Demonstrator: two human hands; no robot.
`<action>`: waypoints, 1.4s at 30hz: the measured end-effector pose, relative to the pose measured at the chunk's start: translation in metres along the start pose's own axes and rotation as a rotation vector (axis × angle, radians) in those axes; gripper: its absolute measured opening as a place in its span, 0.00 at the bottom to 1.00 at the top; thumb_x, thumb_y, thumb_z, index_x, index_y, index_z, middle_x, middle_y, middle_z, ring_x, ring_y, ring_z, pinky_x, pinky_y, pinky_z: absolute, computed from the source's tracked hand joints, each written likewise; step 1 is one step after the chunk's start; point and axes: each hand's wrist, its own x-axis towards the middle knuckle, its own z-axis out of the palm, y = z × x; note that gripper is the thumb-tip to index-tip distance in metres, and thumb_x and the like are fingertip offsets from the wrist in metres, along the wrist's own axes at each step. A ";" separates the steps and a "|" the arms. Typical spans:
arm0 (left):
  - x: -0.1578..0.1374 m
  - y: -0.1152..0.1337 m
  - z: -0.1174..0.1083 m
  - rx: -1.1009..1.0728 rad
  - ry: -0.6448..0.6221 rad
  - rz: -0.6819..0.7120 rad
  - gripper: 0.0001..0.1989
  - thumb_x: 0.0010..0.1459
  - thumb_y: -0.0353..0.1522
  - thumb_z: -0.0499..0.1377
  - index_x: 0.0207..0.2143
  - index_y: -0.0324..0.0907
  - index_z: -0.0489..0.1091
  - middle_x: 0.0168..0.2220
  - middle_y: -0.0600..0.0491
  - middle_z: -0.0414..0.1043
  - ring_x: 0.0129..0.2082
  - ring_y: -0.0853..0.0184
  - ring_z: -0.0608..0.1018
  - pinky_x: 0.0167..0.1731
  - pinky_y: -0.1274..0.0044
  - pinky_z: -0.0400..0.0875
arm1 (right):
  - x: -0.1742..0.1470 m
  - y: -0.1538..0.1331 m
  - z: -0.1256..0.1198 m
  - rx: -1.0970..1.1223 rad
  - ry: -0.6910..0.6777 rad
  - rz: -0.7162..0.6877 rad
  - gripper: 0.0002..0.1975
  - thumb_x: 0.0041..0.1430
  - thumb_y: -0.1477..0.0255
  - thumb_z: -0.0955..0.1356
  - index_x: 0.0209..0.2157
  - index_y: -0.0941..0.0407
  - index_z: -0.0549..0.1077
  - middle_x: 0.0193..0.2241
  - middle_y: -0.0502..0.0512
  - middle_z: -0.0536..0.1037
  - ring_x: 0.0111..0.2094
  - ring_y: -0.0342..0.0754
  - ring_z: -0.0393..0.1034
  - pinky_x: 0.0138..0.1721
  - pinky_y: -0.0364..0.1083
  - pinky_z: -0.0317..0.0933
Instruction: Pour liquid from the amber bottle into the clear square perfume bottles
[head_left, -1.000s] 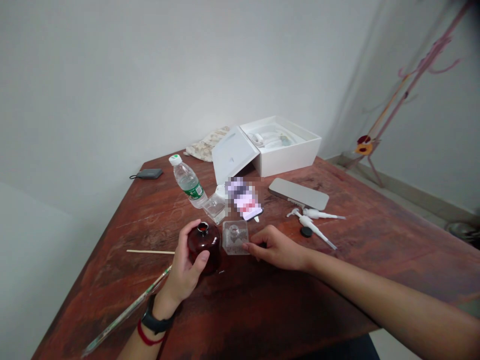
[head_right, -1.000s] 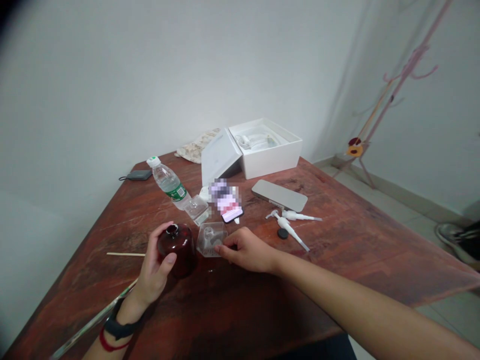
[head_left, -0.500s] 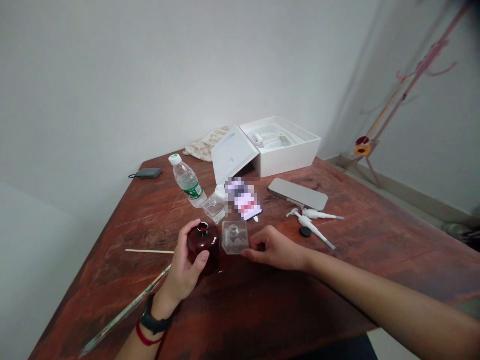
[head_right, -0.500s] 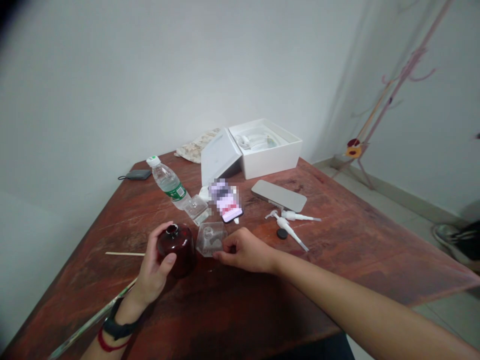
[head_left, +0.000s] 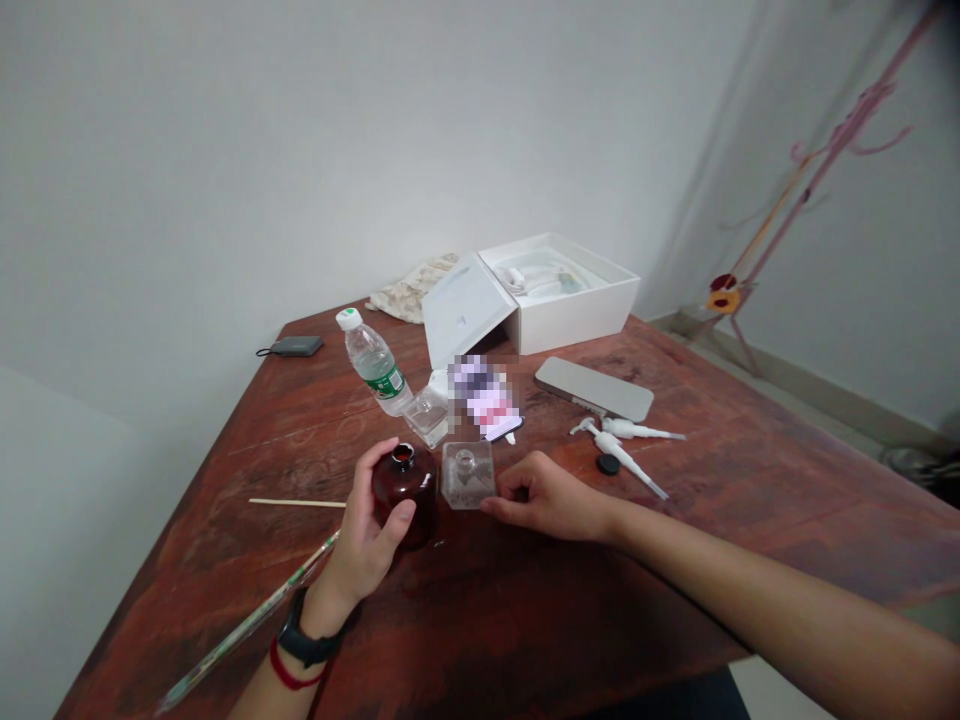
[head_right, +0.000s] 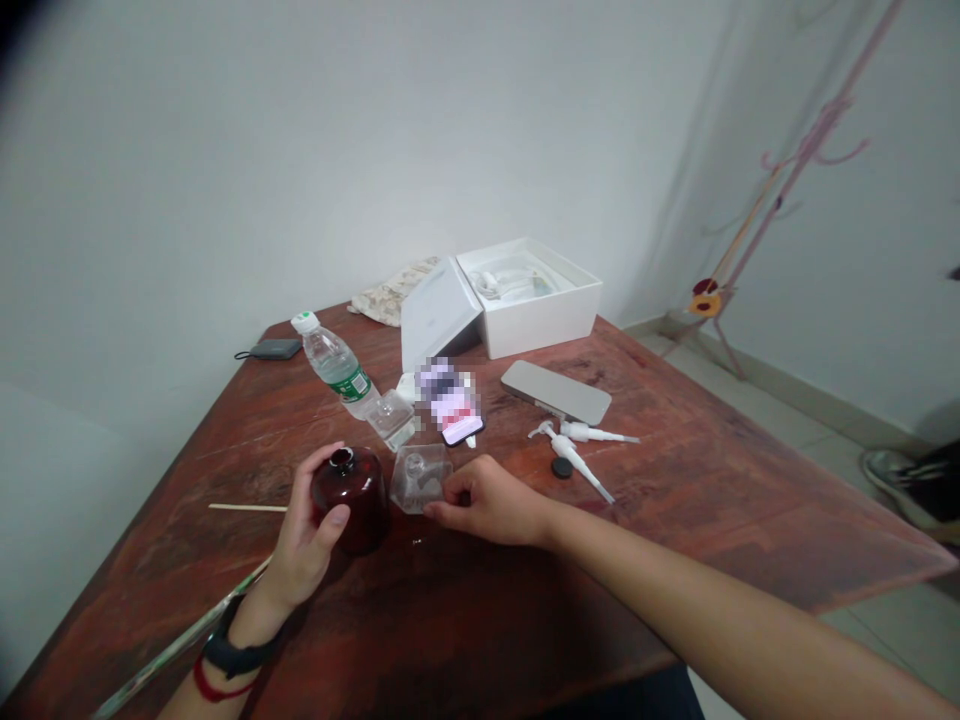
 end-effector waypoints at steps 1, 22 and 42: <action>0.000 0.000 0.000 -0.001 -0.001 -0.004 0.31 0.72 0.50 0.59 0.69 0.45 0.59 0.66 0.41 0.67 0.65 0.50 0.73 0.67 0.59 0.65 | 0.000 0.000 0.000 0.000 0.000 0.002 0.28 0.67 0.58 0.70 0.18 0.53 0.57 0.18 0.42 0.57 0.22 0.39 0.49 0.23 0.43 0.45; -0.001 -0.001 -0.001 -0.005 -0.020 -0.016 0.33 0.72 0.51 0.59 0.69 0.44 0.58 0.66 0.39 0.67 0.65 0.49 0.73 0.67 0.58 0.66 | 0.000 0.001 0.000 0.040 0.015 0.034 0.31 0.67 0.51 0.70 0.18 0.53 0.59 0.18 0.43 0.57 0.22 0.39 0.49 0.24 0.44 0.45; 0.001 0.004 0.005 -0.168 0.052 -0.055 0.33 0.64 0.49 0.67 0.67 0.49 0.69 0.55 0.45 0.82 0.52 0.46 0.84 0.57 0.62 0.77 | -0.006 -0.003 0.003 -0.028 0.070 0.159 0.37 0.60 0.37 0.70 0.16 0.53 0.59 0.15 0.45 0.59 0.21 0.40 0.50 0.24 0.44 0.45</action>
